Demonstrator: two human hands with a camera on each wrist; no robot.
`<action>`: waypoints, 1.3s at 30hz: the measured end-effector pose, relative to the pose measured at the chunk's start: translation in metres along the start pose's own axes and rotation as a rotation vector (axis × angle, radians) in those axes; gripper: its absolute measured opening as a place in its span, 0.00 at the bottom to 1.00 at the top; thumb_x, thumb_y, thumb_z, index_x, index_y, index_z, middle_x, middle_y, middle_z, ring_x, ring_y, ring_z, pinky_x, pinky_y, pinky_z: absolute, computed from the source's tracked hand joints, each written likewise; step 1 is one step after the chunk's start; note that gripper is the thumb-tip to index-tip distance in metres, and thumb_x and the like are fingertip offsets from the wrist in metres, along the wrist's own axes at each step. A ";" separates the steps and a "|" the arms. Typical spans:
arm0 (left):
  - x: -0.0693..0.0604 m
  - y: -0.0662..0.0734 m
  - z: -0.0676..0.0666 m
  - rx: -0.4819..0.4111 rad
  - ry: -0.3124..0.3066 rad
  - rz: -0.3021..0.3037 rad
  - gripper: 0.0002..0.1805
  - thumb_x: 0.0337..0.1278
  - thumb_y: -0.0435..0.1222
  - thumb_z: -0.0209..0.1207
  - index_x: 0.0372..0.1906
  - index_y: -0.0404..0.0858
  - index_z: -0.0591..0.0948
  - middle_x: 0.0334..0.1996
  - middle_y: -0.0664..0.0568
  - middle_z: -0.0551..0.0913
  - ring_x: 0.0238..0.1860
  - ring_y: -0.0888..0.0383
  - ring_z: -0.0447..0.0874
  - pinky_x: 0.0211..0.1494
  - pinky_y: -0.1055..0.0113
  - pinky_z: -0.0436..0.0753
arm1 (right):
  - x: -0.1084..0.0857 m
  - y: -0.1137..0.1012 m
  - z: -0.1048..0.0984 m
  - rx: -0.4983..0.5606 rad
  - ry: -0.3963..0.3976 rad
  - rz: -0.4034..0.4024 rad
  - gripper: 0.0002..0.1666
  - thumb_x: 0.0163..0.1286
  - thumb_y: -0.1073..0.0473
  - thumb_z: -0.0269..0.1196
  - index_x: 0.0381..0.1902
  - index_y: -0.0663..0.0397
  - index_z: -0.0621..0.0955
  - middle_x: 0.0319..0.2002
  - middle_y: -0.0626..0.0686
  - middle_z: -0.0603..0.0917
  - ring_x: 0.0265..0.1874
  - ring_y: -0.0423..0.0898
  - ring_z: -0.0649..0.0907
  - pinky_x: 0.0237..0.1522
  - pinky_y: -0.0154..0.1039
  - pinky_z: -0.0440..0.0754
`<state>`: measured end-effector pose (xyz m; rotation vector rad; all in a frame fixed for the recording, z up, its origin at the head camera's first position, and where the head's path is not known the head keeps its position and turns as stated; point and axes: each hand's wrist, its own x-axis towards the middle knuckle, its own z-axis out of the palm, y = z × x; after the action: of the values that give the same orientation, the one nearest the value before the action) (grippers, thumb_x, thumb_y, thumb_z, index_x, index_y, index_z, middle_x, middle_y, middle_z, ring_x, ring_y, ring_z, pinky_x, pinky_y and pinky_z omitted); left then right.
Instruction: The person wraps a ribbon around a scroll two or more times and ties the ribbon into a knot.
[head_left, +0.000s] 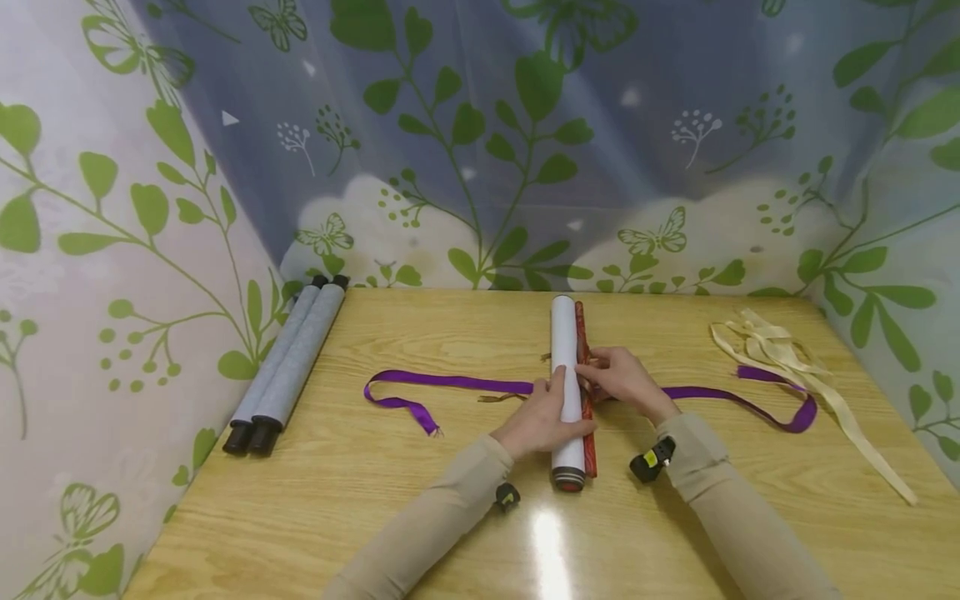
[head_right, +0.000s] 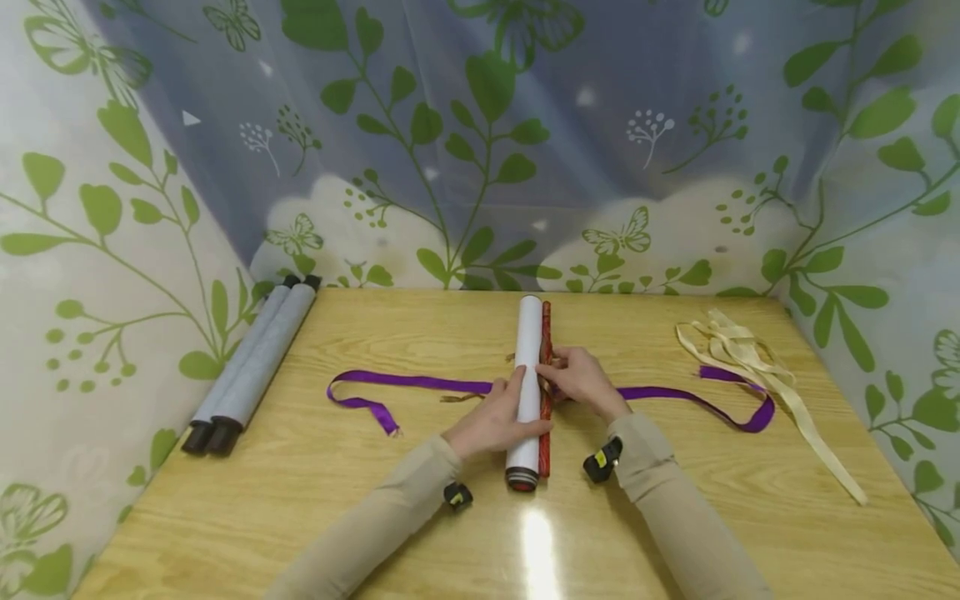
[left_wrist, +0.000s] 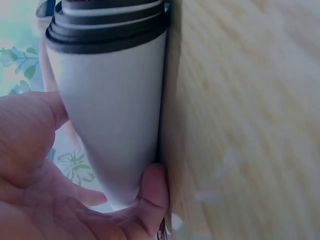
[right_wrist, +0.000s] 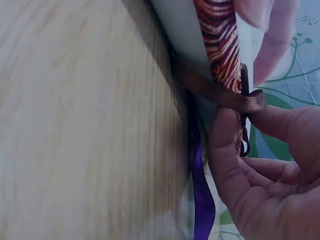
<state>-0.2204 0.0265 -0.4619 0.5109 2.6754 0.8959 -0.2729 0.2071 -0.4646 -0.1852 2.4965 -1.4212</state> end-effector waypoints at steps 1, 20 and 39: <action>0.000 -0.001 -0.001 -0.006 -0.006 0.001 0.55 0.58 0.59 0.61 0.79 0.40 0.44 0.63 0.33 0.67 0.42 0.54 0.79 0.40 0.63 0.81 | -0.001 0.000 -0.001 -0.002 0.002 -0.003 0.24 0.75 0.56 0.56 0.58 0.71 0.73 0.41 0.63 0.83 0.29 0.43 0.84 0.34 0.40 0.85; 0.006 -0.049 -0.064 0.063 -0.007 0.033 0.25 0.72 0.44 0.52 0.66 0.35 0.72 0.63 0.40 0.76 0.65 0.45 0.74 0.67 0.52 0.73 | -0.016 0.013 -0.027 -0.417 0.061 -0.142 0.18 0.71 0.56 0.62 0.51 0.64 0.82 0.47 0.63 0.85 0.48 0.58 0.83 0.51 0.53 0.80; 0.015 -0.087 -0.084 0.378 0.058 0.014 0.06 0.59 0.34 0.65 0.27 0.42 0.83 0.35 0.51 0.79 0.44 0.50 0.74 0.48 0.54 0.77 | -0.012 0.014 -0.031 -0.620 -0.039 -0.205 0.05 0.66 0.63 0.63 0.29 0.52 0.83 0.28 0.47 0.84 0.30 0.43 0.77 0.38 0.43 0.75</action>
<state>-0.2854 -0.0765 -0.4537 0.5906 2.9098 0.4096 -0.2702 0.2426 -0.4599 -0.5898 2.8677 -0.6420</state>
